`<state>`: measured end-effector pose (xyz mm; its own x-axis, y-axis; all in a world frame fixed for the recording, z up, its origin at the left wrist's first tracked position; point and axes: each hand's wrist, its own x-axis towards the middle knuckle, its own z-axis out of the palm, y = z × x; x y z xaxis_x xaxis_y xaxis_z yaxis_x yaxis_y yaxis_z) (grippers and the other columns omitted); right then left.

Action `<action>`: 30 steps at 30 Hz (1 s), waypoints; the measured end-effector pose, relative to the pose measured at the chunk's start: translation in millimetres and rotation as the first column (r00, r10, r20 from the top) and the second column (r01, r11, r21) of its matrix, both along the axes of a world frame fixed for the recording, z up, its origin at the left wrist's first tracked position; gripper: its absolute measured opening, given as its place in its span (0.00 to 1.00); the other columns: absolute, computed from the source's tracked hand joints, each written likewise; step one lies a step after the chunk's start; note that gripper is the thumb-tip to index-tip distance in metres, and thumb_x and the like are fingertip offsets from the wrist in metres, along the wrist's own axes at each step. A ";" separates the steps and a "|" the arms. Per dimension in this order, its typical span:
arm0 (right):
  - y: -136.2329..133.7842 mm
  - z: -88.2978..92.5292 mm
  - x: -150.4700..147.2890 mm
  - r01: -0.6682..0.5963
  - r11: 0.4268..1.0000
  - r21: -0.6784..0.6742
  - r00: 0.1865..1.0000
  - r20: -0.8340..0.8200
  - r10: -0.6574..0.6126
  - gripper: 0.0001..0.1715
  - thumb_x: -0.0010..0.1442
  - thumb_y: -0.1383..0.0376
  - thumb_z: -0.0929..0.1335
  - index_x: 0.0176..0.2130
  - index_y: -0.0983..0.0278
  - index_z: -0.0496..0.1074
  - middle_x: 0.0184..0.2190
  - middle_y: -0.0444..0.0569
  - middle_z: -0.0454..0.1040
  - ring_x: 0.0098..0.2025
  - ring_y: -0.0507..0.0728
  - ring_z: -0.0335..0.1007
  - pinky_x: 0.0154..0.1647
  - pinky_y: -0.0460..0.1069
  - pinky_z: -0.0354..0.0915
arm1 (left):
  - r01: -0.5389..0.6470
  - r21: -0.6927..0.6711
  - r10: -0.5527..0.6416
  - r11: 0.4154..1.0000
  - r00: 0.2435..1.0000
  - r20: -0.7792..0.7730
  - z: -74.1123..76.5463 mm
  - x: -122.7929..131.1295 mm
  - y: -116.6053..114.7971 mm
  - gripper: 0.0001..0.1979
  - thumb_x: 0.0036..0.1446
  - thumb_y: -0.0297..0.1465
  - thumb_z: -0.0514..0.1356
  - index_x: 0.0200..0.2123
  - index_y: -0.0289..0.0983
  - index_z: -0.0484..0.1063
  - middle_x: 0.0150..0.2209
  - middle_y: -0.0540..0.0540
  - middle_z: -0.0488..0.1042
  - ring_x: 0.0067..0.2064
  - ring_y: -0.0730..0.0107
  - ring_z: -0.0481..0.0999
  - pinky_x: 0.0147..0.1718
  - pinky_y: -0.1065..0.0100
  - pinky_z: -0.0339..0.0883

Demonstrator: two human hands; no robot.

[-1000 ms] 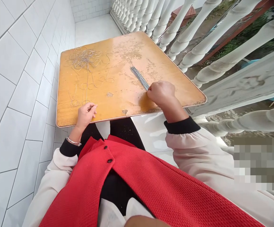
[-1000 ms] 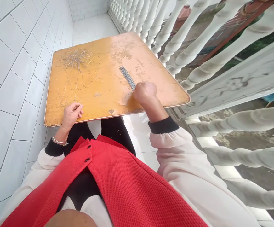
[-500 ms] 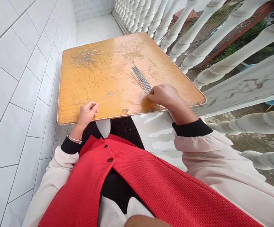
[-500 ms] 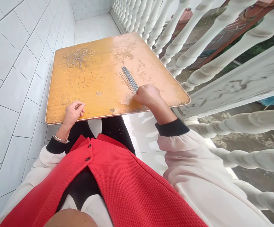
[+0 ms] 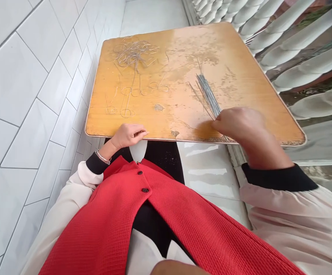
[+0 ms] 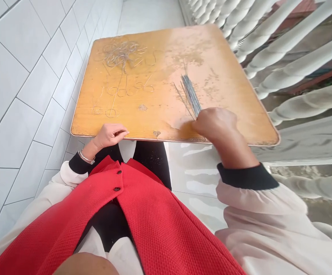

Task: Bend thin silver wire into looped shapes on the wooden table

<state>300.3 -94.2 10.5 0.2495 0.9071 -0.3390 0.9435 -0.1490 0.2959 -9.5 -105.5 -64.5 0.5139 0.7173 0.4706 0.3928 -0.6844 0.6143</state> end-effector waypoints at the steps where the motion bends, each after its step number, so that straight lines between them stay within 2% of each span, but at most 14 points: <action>1: 0.8 -2.8 4.0 -0.007 1.000 0.006 1.000 0.001 0.007 0.24 0.67 0.66 0.60 0.52 0.77 0.77 0.52 0.71 0.78 0.57 0.72 0.75 0.45 0.55 0.70 | 0.025 0.037 -0.024 0.999 0.999 -0.027 0.6 -0.1 -1.2 0.14 0.65 0.36 0.57 0.28 0.36 0.74 0.26 0.47 0.76 0.27 0.74 0.70 0.30 0.71 0.61; 3: 1.2 -7.8 11.5 -0.014 1.000 0.017 1.000 -0.005 0.014 0.23 0.67 0.65 0.61 0.50 0.75 0.78 0.51 0.70 0.78 0.56 0.72 0.75 0.43 0.55 0.69 | 0.041 0.054 -0.038 0.998 0.998 -0.048 2.0 -0.2 -2.3 0.16 0.66 0.37 0.56 0.28 0.36 0.74 0.25 0.47 0.76 0.27 0.74 0.69 0.30 0.71 0.60; 7: -2.9 -8.8 19.2 0.029 0.997 0.069 0.995 -0.093 -0.023 0.15 0.65 0.65 0.66 0.44 0.70 0.80 0.48 0.66 0.80 0.53 0.69 0.76 0.40 0.53 0.65 | 0.050 0.002 -0.050 0.999 0.998 -0.046 3.5 0.0 -2.0 0.16 0.65 0.38 0.57 0.27 0.36 0.73 0.24 0.48 0.74 0.25 0.75 0.66 0.29 0.71 0.59; 10: -6.7 -1.1 18.1 0.156 0.971 0.182 0.965 -0.236 -0.111 0.06 0.62 0.69 0.69 0.35 0.65 0.78 0.40 0.61 0.82 0.49 0.65 0.77 0.38 0.52 0.63 | 0.051 -0.034 -0.052 0.998 0.998 -0.026 3.2 0.3 -1.7 0.16 0.65 0.38 0.57 0.27 0.37 0.73 0.24 0.48 0.74 0.25 0.75 0.66 0.29 0.71 0.59; 11: -7.8 2.0 16.7 0.211 0.954 0.213 0.944 -0.298 -0.142 0.06 0.61 0.71 0.69 0.32 0.63 0.76 0.36 0.58 0.82 0.46 0.63 0.77 0.38 0.51 0.63 | 0.047 -0.045 -0.048 0.998 0.999 -0.025 3.2 0.3 -1.7 0.16 0.65 0.38 0.57 0.27 0.37 0.73 0.25 0.48 0.74 0.26 0.74 0.66 0.29 0.71 0.59; 14: -10.0 7.7 11.1 0.346 0.909 0.232 0.839 -0.510 -0.189 0.14 0.58 0.75 0.71 0.25 0.61 0.70 0.21 0.48 0.76 0.35 0.57 0.76 0.35 0.49 0.62 | 0.042 -0.073 -0.044 0.996 0.998 -0.038 3.9 -0.4 -2.3 0.15 0.64 0.38 0.57 0.28 0.37 0.74 0.25 0.48 0.74 0.26 0.74 0.66 0.30 0.71 0.59; 17: -10.6 4.9 7.6 0.417 0.887 0.199 0.741 -0.640 -0.205 0.15 0.57 0.77 0.72 0.25 0.61 0.69 0.15 0.43 0.71 0.26 0.53 0.72 0.32 0.48 0.61 | 0.053 -0.084 -0.055 0.995 0.998 -0.028 5.3 -1.1 -3.3 0.15 0.64 0.37 0.57 0.29 0.36 0.75 0.25 0.48 0.74 0.26 0.75 0.66 0.30 0.71 0.59; 20: -10.5 -2.6 9.6 0.445 0.871 0.210 0.704 -0.683 -0.195 0.14 0.57 0.77 0.71 0.26 0.61 0.69 0.15 0.42 0.69 0.24 0.52 0.69 0.31 0.48 0.61 | 0.059 -0.081 -0.060 0.995 0.998 -0.007 6.2 -1.3 -4.2 0.15 0.65 0.36 0.58 0.28 0.36 0.75 0.25 0.48 0.74 0.26 0.75 0.66 0.30 0.72 0.59; 24: -14.0 -6.0 12.8 0.492 0.837 0.240 0.607 -0.784 -0.132 0.11 0.57 0.77 0.68 0.36 0.62 0.74 0.19 0.41 0.72 0.23 0.51 0.67 0.28 0.48 0.60 | 0.058 -0.092 -0.058 0.994 0.998 0.000 6.4 -1.1 -4.7 0.14 0.65 0.35 0.58 0.29 0.36 0.75 0.25 0.49 0.74 0.27 0.75 0.67 0.30 0.72 0.60; 27: -20.3 -0.5 7.7 0.576 0.782 0.240 0.469 -0.880 -0.076 0.11 0.53 0.76 0.67 0.34 0.63 0.76 0.20 0.42 0.71 0.20 0.49 0.63 0.24 0.47 0.58 | 0.052 -0.098 -0.053 0.994 0.999 -0.002 6.0 -1.2 -3.6 0.14 0.65 0.36 0.58 0.29 0.36 0.75 0.25 0.49 0.74 0.27 0.75 0.67 0.30 0.72 0.60; 30: -24.1 5.0 -2.3 0.611 0.752 0.248 0.295 -0.953 0.074 0.07 0.51 0.74 0.68 0.29 0.65 0.76 0.20 0.42 0.70 0.18 0.48 0.61 0.21 0.46 0.57 | 0.058 -0.106 -0.058 0.993 0.998 0.003 5.7 -1.5 -2.3 0.14 0.64 0.36 0.58 0.28 0.36 0.75 0.25 0.49 0.73 0.27 0.75 0.67 0.30 0.71 0.60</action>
<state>298.0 -118.4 15.5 0.3789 0.9226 -0.0727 0.4043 -0.2357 -0.8837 -10.9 -107.7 -58.8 0.5560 0.7323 0.3931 0.3544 -0.6367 0.6848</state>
